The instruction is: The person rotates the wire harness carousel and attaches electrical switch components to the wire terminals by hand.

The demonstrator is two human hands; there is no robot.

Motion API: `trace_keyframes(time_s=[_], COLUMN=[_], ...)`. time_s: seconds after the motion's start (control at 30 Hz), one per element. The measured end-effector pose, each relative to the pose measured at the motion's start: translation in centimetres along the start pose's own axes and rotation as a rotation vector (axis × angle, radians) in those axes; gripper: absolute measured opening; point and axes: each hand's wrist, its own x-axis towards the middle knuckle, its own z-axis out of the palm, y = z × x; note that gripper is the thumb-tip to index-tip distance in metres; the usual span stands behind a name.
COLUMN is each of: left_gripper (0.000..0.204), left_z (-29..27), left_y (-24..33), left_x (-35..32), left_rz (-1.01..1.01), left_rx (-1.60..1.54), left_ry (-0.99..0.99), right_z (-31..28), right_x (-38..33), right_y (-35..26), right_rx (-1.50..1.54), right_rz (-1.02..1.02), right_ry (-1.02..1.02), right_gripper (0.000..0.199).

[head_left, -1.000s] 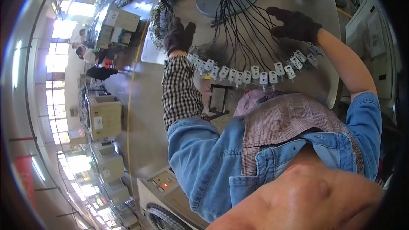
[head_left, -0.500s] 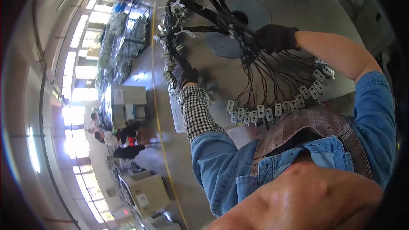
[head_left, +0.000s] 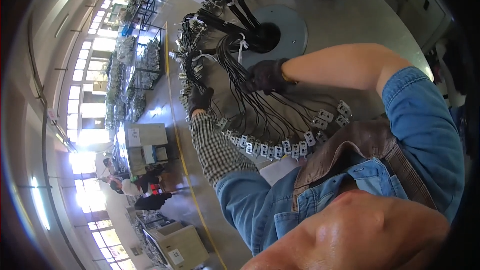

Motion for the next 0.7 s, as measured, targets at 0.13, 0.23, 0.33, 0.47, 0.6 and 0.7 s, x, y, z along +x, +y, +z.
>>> trace_keyframes(time_s=[0.13, 0.23, 0.33, 0.47, 0.6, 0.7], left_gripper=[0.075, 0.087, 0.098, 0.104, 0.094, 0.079], left_z=[-2.0, 0.4, -1.6, -0.6, 0.4, -1.5], left_y=[7.3, 14.2, 22.6, 24.2, 24.2, 23.8], left_x=[-8.9, -16.4, -21.7, -22.0, -22.4, -21.0], left_rz=[0.306, 0.377, 0.321, 0.127, -0.022, -0.061], left_rx=[-0.777, -0.751, -0.633, -0.474, -0.417, -0.451], left_ry=[0.280, 0.468, 0.379, 0.554, 0.569, 0.370], right_z=[-10.1, -22.7, -29.4, -31.8, -27.9, -29.2], right_x=[-1.9, 2.3, 4.5, 11.8, 14.1, 15.9], right_y=[0.3, 1.2, -2.3, -2.3, -5.0, -1.6], right_rx=[0.308, 0.130, -0.648, -0.961, -1.235, -1.345], right_rz=[0.116, -0.130, -0.224, -0.477, -0.155, -0.067], right_ry=[-0.446, -0.089, 0.760, 0.536, 0.059, 0.337], right_gripper=[0.032, 0.056, 0.072, 0.069, 0.054, 0.044])
